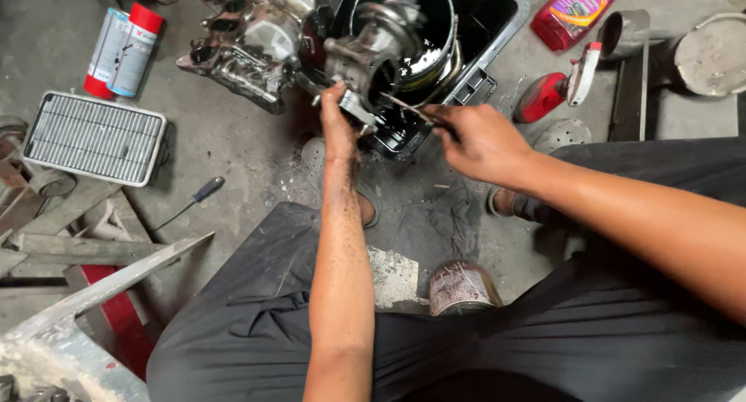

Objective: The person sits on the workshop floor and cleans a greasy carburetor over a black parts-washing tray. They hold the carburetor with one hand while scrubbing its openings and surfaces with a small brush, occasionally spraying it with liquid from a spray bottle and dipping the brush into a bucket of cleaning fluid.

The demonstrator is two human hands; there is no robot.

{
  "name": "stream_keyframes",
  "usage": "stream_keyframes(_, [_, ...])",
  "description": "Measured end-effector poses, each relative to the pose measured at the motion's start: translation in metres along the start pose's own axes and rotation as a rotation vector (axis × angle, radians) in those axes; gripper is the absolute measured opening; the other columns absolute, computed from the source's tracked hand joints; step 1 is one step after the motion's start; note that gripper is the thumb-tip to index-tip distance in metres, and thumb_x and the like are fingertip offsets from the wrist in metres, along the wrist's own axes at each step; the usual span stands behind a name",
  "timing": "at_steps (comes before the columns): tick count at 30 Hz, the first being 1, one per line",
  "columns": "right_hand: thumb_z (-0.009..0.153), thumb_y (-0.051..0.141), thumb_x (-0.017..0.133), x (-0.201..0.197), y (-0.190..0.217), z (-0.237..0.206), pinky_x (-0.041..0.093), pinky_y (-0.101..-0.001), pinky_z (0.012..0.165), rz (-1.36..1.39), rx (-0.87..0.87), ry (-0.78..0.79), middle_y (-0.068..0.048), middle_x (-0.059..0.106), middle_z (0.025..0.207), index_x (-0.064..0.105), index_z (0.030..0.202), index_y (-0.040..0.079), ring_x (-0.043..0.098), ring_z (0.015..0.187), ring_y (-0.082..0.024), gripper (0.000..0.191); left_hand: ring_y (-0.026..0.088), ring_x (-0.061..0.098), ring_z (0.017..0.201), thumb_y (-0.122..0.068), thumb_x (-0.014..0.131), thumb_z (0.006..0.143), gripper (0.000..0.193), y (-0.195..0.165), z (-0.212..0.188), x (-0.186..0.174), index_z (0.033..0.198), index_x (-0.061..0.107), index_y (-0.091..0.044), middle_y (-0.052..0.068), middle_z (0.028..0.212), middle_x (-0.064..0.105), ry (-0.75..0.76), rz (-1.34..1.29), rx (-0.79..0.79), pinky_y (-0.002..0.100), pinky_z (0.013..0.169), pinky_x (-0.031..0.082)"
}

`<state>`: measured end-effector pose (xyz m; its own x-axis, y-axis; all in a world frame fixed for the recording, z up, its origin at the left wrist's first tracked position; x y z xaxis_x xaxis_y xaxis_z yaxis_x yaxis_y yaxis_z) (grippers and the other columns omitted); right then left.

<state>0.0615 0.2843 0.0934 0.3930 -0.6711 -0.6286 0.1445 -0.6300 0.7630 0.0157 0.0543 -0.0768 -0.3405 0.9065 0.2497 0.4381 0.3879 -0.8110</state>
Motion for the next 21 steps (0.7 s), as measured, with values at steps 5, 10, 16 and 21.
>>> stream_keyframes(5, [0.088, 0.008, 0.060, -0.019, -0.002, -0.026, 0.052, -0.0520, 0.066, -0.077, 0.098, 0.011, -0.027, 0.067, 0.076, 0.067, 0.131, 0.007, 0.067, 0.069, -0.043, 0.044, 0.018, 0.064, 0.068, -0.052, 0.059, 0.079, 0.040, 0.025, -0.010, 0.033, 0.097, 0.065, -0.016, 0.001, 0.081, 0.067, 0.105, -0.075, -0.078, 0.037, 0.054, 0.052])
stream_keyframes(10, [0.087, 0.007, 0.057, -0.026, -0.001, -0.047, 0.054, -0.0476, 0.062, 0.020, 0.086, -0.012, -0.024, 0.067, 0.076, 0.063, 0.131, 0.004, 0.068, 0.062, -0.039, 0.045, 0.014, 0.063, 0.079, -0.053, 0.059, 0.087, 0.047, 0.024, -0.010, 0.059, 0.103, 0.069, -0.010, 0.001, 0.089, 0.068, 0.291, 0.172, -0.037, 0.030, 0.067, 0.050])
stream_keyframes(16, [0.089, 0.008, 0.059, -0.014, -0.018, -0.065, 0.051, -0.0497, 0.061, 0.020, 0.341, 0.000, -0.029, 0.063, 0.071, 0.063, 0.135, 0.008, 0.066, 0.060, -0.042, 0.046, 0.014, 0.065, 0.080, -0.055, 0.057, 0.083, 0.049, 0.047, 0.005, 0.094, 0.104, 0.071, -0.013, 0.000, 0.091, 0.072, 0.458, 0.230, -0.158, 0.030, 0.070, 0.051])
stream_keyframes(21, [0.087, 0.002, 0.058, -0.020, -0.002, -0.070, 0.052, -0.0523, 0.068, -0.074, 0.117, -0.199, -0.029, 0.067, 0.088, 0.065, 0.133, 0.001, 0.066, 0.074, -0.045, 0.046, 0.016, 0.066, 0.083, -0.055, 0.058, 0.085, 0.054, 0.058, 0.016, 0.098, 0.108, 0.072, -0.009, 0.005, 0.095, 0.073, 0.507, 0.154, -0.182, 0.031, 0.073, 0.050])
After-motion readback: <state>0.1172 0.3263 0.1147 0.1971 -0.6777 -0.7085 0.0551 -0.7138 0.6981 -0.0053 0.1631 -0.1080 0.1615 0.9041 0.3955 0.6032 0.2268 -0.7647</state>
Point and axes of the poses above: each hand's wrist, its own z-axis towards the middle knuckle, its own x-axis out of the palm, y = z × x, the point moved 9 cm from there along z, towards the middle knuckle
